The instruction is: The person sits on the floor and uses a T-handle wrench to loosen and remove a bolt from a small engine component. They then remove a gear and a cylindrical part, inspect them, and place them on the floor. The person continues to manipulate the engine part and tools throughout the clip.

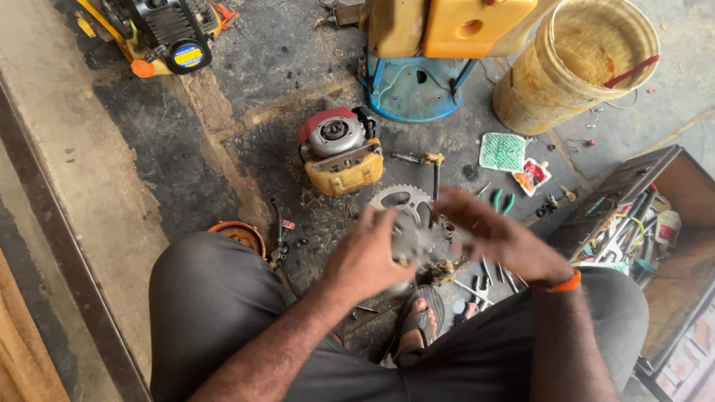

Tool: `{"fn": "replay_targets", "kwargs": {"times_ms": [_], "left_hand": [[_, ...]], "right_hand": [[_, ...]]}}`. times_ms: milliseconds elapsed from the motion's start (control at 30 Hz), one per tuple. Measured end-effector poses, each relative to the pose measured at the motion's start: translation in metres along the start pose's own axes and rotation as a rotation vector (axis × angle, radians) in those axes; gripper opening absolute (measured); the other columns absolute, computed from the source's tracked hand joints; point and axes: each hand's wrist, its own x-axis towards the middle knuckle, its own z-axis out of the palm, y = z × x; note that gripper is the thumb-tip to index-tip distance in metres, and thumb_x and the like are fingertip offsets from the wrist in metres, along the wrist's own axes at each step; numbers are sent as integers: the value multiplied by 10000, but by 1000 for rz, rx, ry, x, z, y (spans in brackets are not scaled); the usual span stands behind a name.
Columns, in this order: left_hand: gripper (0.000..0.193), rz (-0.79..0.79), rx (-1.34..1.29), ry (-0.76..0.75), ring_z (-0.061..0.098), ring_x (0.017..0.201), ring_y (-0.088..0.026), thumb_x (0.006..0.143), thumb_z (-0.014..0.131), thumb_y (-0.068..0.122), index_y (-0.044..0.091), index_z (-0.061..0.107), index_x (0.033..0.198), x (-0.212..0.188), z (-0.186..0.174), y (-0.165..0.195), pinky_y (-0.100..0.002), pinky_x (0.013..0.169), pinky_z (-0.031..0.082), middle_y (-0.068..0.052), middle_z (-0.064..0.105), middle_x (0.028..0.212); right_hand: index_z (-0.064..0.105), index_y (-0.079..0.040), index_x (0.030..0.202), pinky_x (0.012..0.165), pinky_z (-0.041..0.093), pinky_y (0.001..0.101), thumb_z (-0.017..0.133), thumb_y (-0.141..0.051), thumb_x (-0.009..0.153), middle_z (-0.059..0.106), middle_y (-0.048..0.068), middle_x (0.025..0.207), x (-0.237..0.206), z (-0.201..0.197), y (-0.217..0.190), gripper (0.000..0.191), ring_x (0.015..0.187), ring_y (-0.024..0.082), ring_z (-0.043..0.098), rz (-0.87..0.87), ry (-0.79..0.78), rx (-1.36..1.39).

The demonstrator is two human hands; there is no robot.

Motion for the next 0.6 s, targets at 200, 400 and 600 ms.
{"fn": "replay_targets", "kwargs": {"times_ms": [200, 400, 600], "left_hand": [[861, -211, -257, 344, 642, 1095, -255, 668, 910, 238, 4, 460, 1363, 8, -26, -4, -386, 799, 664, -178, 452, 1330], [795, -168, -123, 556, 635, 1099, -305, 733, 859, 308, -13, 464, 1344, 11, -41, -11, -426, 854, 604, -198, 478, 1278], [796, -161, -123, 505, 637, 1108, -310, 718, 852, 334, -11, 469, 1325, 10, -39, -11, -448, 879, 594, -189, 505, 1240]], "right_hand": [[586, -95, 1404, 878, 594, 442, 673, -680, 834, 715, 184, 1226, 24, 0, 70, 822, 1045, 284, 734, 559, 608, -810], [557, -93, 1412, 761, 630, 418, 610, -735, 872, 783, 123, 1006, 37, 37, 100, 841, 860, 248, 775, 901, 502, -1006], [742, -69, 1192, 830, 596, 385, 751, -561, 852, 783, 124, 1027, 29, 8, 132, 598, 898, 251, 777, 839, 492, -784]]}}
